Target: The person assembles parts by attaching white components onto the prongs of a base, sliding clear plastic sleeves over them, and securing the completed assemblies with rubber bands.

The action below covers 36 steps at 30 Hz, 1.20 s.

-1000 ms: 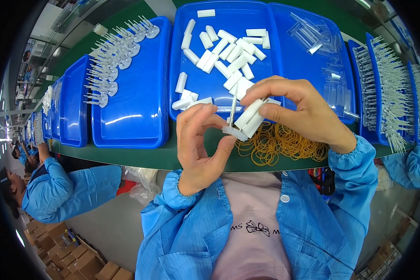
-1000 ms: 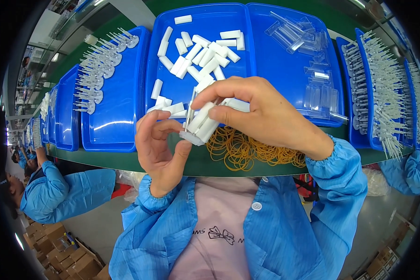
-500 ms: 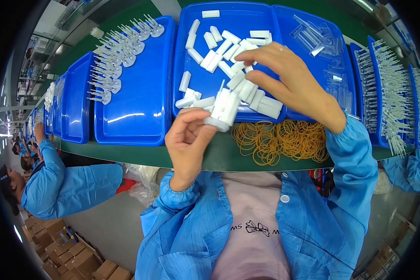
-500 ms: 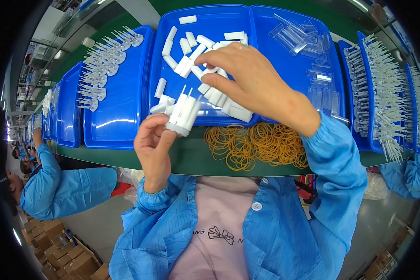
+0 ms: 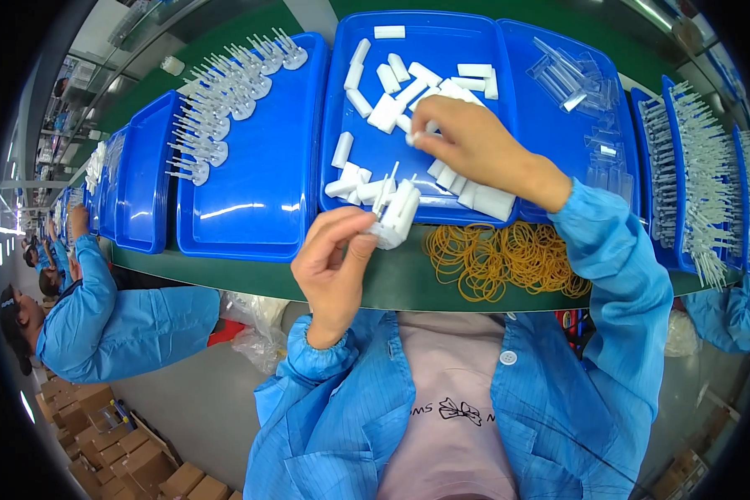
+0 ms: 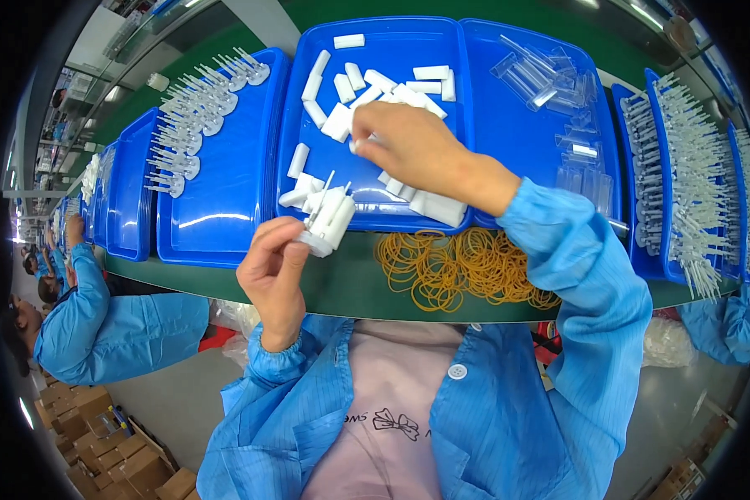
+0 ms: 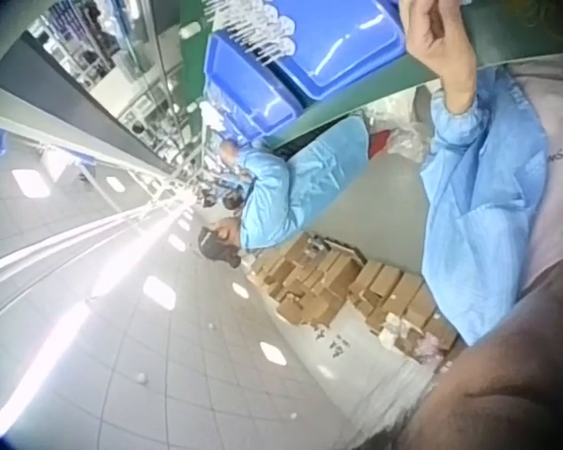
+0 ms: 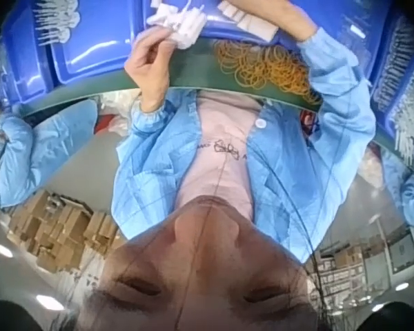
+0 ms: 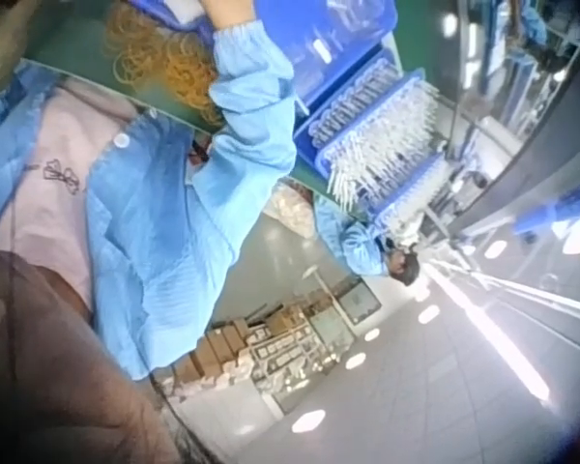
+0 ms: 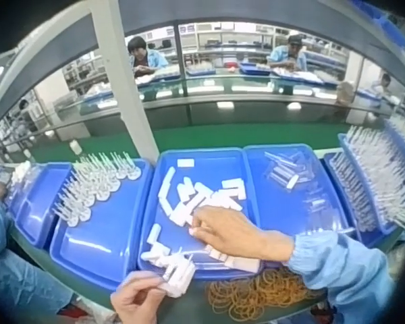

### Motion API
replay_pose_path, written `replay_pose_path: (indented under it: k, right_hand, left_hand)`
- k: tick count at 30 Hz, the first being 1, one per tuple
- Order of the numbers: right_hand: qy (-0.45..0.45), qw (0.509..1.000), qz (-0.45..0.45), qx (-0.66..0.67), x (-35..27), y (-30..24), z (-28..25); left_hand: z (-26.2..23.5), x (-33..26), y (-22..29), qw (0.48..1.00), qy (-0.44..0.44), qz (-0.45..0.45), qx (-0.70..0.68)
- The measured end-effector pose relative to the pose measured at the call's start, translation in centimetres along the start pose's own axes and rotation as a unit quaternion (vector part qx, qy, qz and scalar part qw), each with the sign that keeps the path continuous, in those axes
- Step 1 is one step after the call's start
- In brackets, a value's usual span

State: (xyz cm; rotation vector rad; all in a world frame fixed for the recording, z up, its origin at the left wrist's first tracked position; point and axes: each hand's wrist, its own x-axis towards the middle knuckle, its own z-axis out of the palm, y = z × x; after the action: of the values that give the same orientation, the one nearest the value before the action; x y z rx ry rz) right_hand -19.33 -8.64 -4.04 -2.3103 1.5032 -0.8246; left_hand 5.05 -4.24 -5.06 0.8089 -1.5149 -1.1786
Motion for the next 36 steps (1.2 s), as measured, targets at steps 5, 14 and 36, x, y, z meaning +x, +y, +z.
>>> replay_pose_path:
  k: [5, 14, 36]
  right_hand:
    - [0.028, 0.824, 0.262, 0.502, -0.5, -2.2, -3.0]
    - [0.035, 0.741, 0.285, 0.607, -1.0, -3.6, -3.3]
    - [0.022, 0.873, 0.194, 0.448, -1.8, -3.7, -4.6]
  left_hand:
    - [1.0, -0.1, 1.0, 1.000, -0.011, 0.015, 0.011]
    - [1.8, 0.7, 1.9, 0.992, -0.073, 0.083, 0.068]
    - [1.5, 1.1, 2.0, 0.966, -0.056, 0.213, 0.135]
